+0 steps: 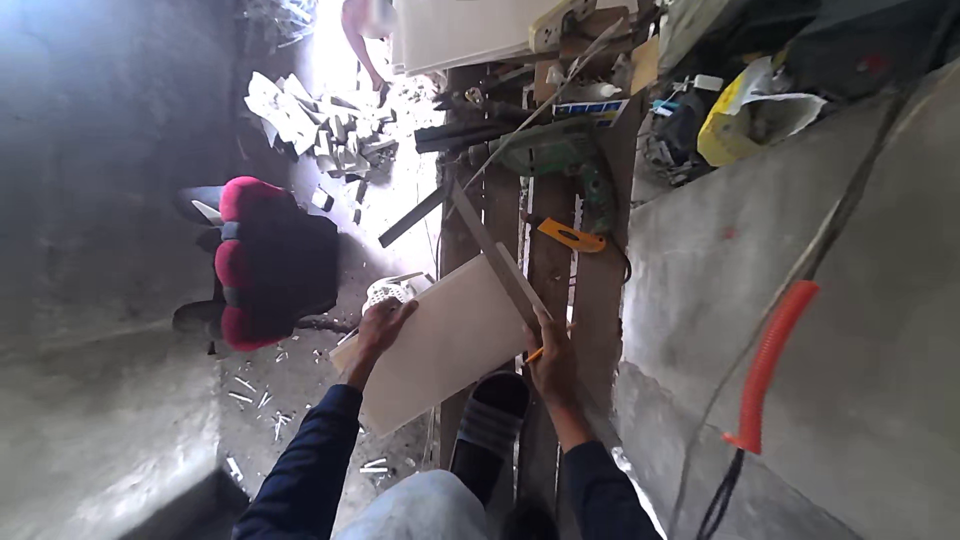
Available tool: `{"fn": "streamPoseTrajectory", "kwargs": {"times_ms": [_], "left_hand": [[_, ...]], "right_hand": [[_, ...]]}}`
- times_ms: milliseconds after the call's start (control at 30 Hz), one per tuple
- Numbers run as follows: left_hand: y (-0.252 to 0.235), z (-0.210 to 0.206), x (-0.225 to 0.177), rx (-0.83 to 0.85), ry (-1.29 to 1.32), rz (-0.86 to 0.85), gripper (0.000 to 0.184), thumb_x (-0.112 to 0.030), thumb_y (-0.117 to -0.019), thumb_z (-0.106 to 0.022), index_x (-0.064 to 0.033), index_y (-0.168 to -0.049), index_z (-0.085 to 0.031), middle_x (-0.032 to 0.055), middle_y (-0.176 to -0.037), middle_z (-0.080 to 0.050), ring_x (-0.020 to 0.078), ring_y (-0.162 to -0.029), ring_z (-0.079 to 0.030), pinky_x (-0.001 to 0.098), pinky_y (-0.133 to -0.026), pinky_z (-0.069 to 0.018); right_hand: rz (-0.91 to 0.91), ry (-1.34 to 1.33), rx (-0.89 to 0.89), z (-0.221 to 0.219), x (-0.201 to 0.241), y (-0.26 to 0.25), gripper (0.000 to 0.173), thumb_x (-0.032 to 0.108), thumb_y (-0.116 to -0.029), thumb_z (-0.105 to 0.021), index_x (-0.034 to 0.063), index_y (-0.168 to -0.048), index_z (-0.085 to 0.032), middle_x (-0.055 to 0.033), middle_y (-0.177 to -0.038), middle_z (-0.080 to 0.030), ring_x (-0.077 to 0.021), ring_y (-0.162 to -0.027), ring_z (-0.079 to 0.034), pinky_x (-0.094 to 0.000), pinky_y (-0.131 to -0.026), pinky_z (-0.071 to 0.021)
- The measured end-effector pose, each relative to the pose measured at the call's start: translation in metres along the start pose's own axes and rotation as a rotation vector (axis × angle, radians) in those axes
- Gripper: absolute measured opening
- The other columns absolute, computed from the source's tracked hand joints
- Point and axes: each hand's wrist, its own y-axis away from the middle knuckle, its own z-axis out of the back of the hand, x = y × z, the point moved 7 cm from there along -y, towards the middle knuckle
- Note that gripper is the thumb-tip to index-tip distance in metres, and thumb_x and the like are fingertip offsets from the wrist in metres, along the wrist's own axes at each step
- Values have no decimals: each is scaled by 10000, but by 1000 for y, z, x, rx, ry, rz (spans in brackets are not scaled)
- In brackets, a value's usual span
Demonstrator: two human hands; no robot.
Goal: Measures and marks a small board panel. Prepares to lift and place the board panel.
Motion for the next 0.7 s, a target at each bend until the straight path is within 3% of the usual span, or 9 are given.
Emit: {"fn": "streamPoseTrajectory", "kwargs": {"times_ms": [200,300,467,533,567,633,700], "left_hand": [[6,-13,-2,-94,110,44,462,-500,-1001,-594,-57,-897,-676,102,-818,-648,243,-817,-634,514,-818,-504],[-2,-12,-2,-97,66,29,478,-538,-987,-592,-75,-914,-687,111,-845,-664,271,-858,-647,552,-846,-498],[-1,-13,0,-120,42,28,492,-555,-969,-610,-75,-897,-695,104,-809,-667,272,-804,-654,555,-793,-516],[8,-7,-14,-234,0,-31,442,-512,-953,-656,-80,-1021,-721,114,-931,-704,270,-887,-676,536,-839,-532],[13,-4,-27,-300,-48,-92,445,-482,-941,-683,-83,-1136,-714,133,-1083,-704,289,-1015,-674,537,-915,-535],[21,-6,-61,-373,-112,-196,561,-455,-928,-705,-76,-1336,-637,181,-1356,-606,356,-1263,-571,572,-1046,-462],[21,-28,-100,-328,-137,-267,690,-497,-944,-667,-93,-1483,-513,161,-1552,-453,345,-1423,-442,552,-1150,-390]], "right_hand": [[28,26,63,-14,3,-9,378,271,-1028,-603,48,-1327,-663,-171,-1034,-712,-322,-957,-704,-454,-880,-581],[110,48,89,-16,4,-22,356,267,-1034,-593,74,-1322,-677,-151,-941,-703,-313,-869,-696,-449,-803,-585],[70,65,182,-22,-3,-25,381,287,-1038,-596,118,-1376,-642,-176,-1085,-634,-324,-965,-663,-452,-832,-585],[71,70,119,-23,-3,-22,368,297,-1035,-599,118,-1350,-665,-170,-1059,-640,-322,-955,-655,-454,-836,-570],[75,81,90,-24,-3,-21,363,305,-1035,-596,120,-1338,-675,-161,-1042,-640,-315,-944,-650,-452,-832,-565],[75,113,64,-25,-3,-17,364,322,-1040,-585,141,-1342,-674,-157,-1051,-647,-316,-955,-648,-463,-838,-555],[60,127,87,-24,-3,-17,366,293,-1038,-587,149,-1368,-657,-173,-1124,-647,-340,-1014,-647,-488,-872,-549]]}}
